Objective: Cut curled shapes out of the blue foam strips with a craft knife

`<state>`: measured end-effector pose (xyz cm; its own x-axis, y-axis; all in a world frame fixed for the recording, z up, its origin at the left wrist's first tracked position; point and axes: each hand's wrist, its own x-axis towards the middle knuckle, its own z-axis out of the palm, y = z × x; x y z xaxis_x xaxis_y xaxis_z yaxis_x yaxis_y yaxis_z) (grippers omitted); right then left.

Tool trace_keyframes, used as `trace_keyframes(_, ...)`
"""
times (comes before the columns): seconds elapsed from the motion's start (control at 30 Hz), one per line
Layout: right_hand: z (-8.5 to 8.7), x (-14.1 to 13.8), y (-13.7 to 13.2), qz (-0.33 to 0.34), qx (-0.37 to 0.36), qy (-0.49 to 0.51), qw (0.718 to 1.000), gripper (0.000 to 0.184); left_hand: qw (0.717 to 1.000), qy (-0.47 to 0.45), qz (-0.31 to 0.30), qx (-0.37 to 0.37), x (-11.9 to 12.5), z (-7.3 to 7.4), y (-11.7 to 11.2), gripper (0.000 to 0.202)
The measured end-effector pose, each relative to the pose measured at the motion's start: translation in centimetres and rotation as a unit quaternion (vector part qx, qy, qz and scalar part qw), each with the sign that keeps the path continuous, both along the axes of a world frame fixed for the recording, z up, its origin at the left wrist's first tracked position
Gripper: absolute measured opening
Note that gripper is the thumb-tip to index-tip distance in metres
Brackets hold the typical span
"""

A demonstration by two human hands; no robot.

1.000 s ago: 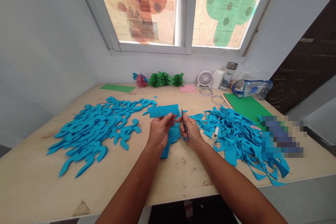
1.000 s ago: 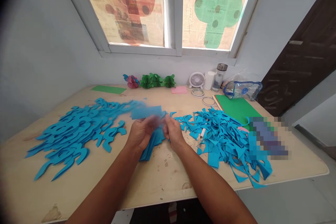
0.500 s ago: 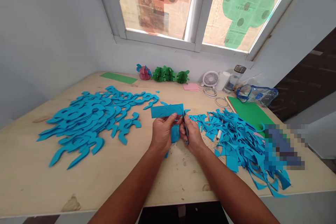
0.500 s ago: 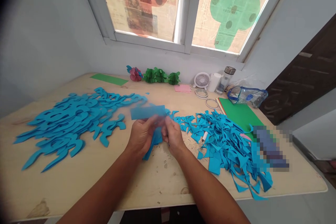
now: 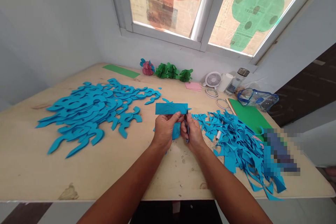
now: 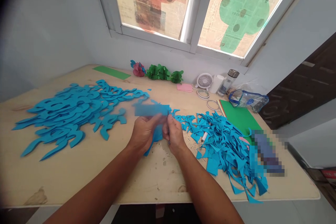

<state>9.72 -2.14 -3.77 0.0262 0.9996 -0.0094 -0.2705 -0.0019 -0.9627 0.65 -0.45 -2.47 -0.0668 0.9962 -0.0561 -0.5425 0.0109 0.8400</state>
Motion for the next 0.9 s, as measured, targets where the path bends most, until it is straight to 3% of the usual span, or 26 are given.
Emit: trace_keyframes(0.9,0.32,-0.05,0.02,-0.009,-0.002,-0.008,1.000,0.050,1.000,-0.007,0.000,-0.017,-0.01,0.87,-0.47,0.015)
